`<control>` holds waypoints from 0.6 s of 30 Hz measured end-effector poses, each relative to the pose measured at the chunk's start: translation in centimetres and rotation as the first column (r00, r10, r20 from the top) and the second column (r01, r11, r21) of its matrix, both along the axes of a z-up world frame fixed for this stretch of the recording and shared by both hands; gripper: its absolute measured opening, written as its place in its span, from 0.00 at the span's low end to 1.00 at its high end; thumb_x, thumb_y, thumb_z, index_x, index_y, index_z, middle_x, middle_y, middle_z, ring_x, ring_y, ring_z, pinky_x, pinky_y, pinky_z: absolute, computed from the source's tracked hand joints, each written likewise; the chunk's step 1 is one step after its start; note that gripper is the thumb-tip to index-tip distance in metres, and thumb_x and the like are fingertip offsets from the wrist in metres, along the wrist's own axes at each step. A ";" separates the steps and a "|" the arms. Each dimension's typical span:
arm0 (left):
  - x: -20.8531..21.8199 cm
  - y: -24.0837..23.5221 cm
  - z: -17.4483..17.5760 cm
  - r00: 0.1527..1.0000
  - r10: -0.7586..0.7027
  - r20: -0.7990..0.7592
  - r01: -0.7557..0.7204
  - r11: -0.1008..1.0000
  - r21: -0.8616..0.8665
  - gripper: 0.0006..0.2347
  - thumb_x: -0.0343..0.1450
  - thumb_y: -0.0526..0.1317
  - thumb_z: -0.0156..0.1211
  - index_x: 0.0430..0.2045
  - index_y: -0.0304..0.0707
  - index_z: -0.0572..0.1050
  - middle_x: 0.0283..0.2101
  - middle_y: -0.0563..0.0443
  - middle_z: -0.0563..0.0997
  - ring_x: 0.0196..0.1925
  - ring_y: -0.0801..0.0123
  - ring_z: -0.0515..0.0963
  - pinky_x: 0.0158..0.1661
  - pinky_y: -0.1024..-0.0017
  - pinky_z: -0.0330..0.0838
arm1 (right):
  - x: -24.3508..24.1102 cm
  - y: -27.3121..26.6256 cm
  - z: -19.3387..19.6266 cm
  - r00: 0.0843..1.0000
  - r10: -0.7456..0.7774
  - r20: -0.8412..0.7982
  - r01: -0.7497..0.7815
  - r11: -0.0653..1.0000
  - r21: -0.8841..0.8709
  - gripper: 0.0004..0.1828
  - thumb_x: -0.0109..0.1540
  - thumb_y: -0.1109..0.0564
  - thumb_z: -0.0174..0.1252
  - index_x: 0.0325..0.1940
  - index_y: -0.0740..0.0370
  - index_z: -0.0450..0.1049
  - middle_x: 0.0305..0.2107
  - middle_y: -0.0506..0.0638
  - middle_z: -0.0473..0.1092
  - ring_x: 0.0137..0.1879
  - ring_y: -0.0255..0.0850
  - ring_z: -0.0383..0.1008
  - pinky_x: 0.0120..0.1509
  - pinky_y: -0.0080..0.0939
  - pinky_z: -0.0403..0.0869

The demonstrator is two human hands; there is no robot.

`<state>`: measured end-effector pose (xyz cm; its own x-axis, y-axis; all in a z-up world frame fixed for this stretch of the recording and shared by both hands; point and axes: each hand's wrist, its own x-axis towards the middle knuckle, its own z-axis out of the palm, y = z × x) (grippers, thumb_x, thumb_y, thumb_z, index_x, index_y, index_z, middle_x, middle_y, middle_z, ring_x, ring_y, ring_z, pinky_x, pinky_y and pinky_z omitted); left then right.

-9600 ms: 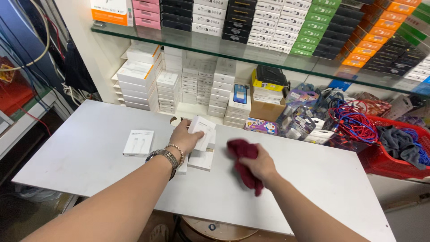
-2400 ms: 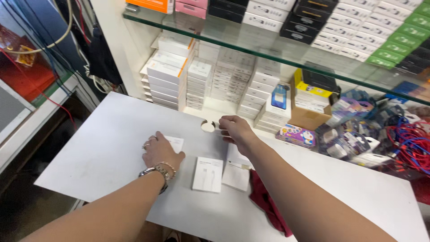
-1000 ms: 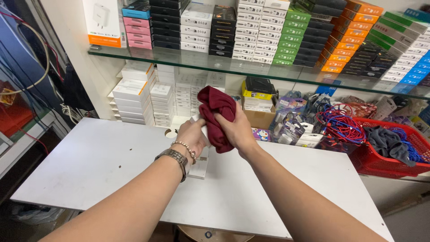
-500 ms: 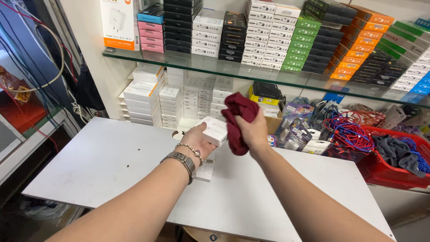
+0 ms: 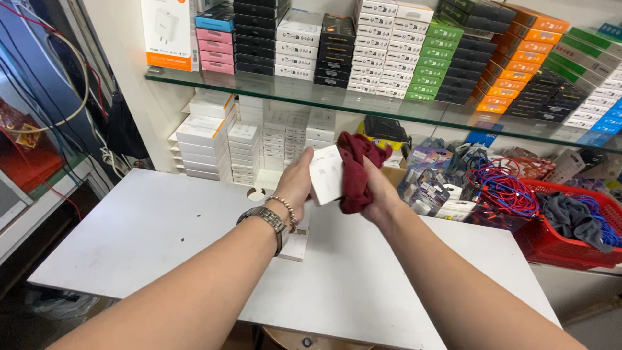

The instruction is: The person repeatedly wipes small white product boxes with a maroon cloth and places them on a glass shelf. The person handles the boxes one at a time, wiping each surface before stacking them on the shelf.

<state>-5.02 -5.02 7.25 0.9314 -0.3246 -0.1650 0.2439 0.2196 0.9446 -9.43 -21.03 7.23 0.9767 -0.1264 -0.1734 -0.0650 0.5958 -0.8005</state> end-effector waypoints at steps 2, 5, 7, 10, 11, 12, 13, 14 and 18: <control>0.7 -1.3 0.2 0.923 0.293 0.249 -0.351 0.908 0.230 0.32 0.73 0.63 0.50 0.63 0.34 0.66 0.63 0.40 0.72 0.66 0.51 0.71 0.65 0.53 0.65 | -0.8 0.3 -0.4 0.990 0.131 0.055 -0.139 0.974 0.177 0.27 0.64 0.38 0.54 0.63 0.50 0.70 0.51 0.47 0.75 0.55 0.44 0.77 0.59 0.54 0.77; 1.9 -1.1 0.0 0.906 0.173 0.387 -0.396 0.674 0.624 0.33 0.69 0.66 0.50 0.59 0.39 0.71 0.66 0.42 0.66 0.71 0.47 0.60 0.65 0.47 0.57 | -2.1 1.8 -1.0 0.968 0.223 0.118 -0.248 0.923 0.292 0.28 0.66 0.37 0.53 0.65 0.50 0.69 0.56 0.50 0.74 0.58 0.47 0.76 0.62 0.55 0.76; 2.6 -0.8 -0.5 0.909 0.161 0.384 -0.382 0.687 0.618 0.35 0.69 0.67 0.49 0.59 0.35 0.70 0.69 0.41 0.62 0.72 0.46 0.59 0.66 0.50 0.57 | -2.5 2.3 -0.7 0.957 0.269 0.110 -0.290 0.899 0.328 0.28 0.67 0.38 0.53 0.67 0.52 0.68 0.58 0.53 0.72 0.60 0.49 0.75 0.64 0.55 0.76; 3.7 -1.4 -1.3 0.883 0.186 0.431 -0.430 0.691 0.581 0.36 0.70 0.66 0.50 0.57 0.28 0.71 0.67 0.34 0.64 0.69 0.42 0.62 0.65 0.51 0.58 | -3.0 1.2 0.3 0.938 0.346 0.026 -0.338 0.896 0.287 0.27 0.66 0.40 0.54 0.66 0.53 0.67 0.57 0.54 0.72 0.59 0.51 0.75 0.63 0.59 0.77; 4.3 -1.4 -1.6 0.866 0.205 0.456 -0.459 0.687 0.563 0.36 0.71 0.66 0.51 0.56 0.26 0.71 0.65 0.31 0.66 0.68 0.40 0.64 0.65 0.51 0.59 | -3.0 0.7 0.6 0.934 0.356 -0.019 -0.345 0.916 0.203 0.28 0.65 0.40 0.55 0.65 0.54 0.67 0.56 0.56 0.72 0.58 0.53 0.75 0.61 0.59 0.78; 4.9 -1.2 -1.9 0.901 0.252 0.353 -0.416 0.735 0.535 0.36 0.71 0.66 0.51 0.55 0.24 0.72 0.61 0.32 0.70 0.63 0.43 0.70 0.61 0.53 0.65 | -3.2 0.2 0.7 0.931 0.360 -0.065 -0.351 0.929 0.118 0.29 0.64 0.40 0.56 0.65 0.55 0.67 0.55 0.58 0.73 0.57 0.55 0.76 0.59 0.59 0.78; 5.5 -1.0 -2.1 0.926 0.289 0.244 -0.375 0.781 0.499 0.36 0.72 0.66 0.50 0.54 0.23 0.74 0.57 0.32 0.75 0.58 0.45 0.76 0.58 0.55 0.70 | -3.4 -0.2 0.6 0.938 0.339 -0.066 -0.330 0.937 0.117 0.30 0.63 0.40 0.57 0.64 0.56 0.68 0.54 0.60 0.73 0.54 0.56 0.76 0.55 0.57 0.79; 5.9 -1.0 -2.4 0.940 0.314 0.130 -0.338 0.824 0.455 0.36 0.72 0.66 0.50 0.52 0.22 0.75 0.53 0.33 0.79 0.53 0.48 0.82 0.54 0.58 0.76 | -3.5 -0.5 0.5 0.946 0.318 -0.069 -0.309 0.944 0.114 0.30 0.61 0.40 0.58 0.63 0.57 0.68 0.52 0.62 0.73 0.50 0.57 0.77 0.51 0.56 0.80; 5.9 -2.8 -3.6 0.912 0.402 -0.084 -0.381 0.905 0.190 0.30 0.72 0.61 0.53 0.48 0.23 0.73 0.43 0.39 0.82 0.40 0.55 0.84 0.42 0.60 0.79 | -3.3 -0.1 -0.7 0.996 0.087 0.036 -0.092 0.978 0.188 0.29 0.63 0.46 0.61 0.65 0.56 0.66 0.53 0.54 0.72 0.53 0.44 0.78 0.56 0.50 0.82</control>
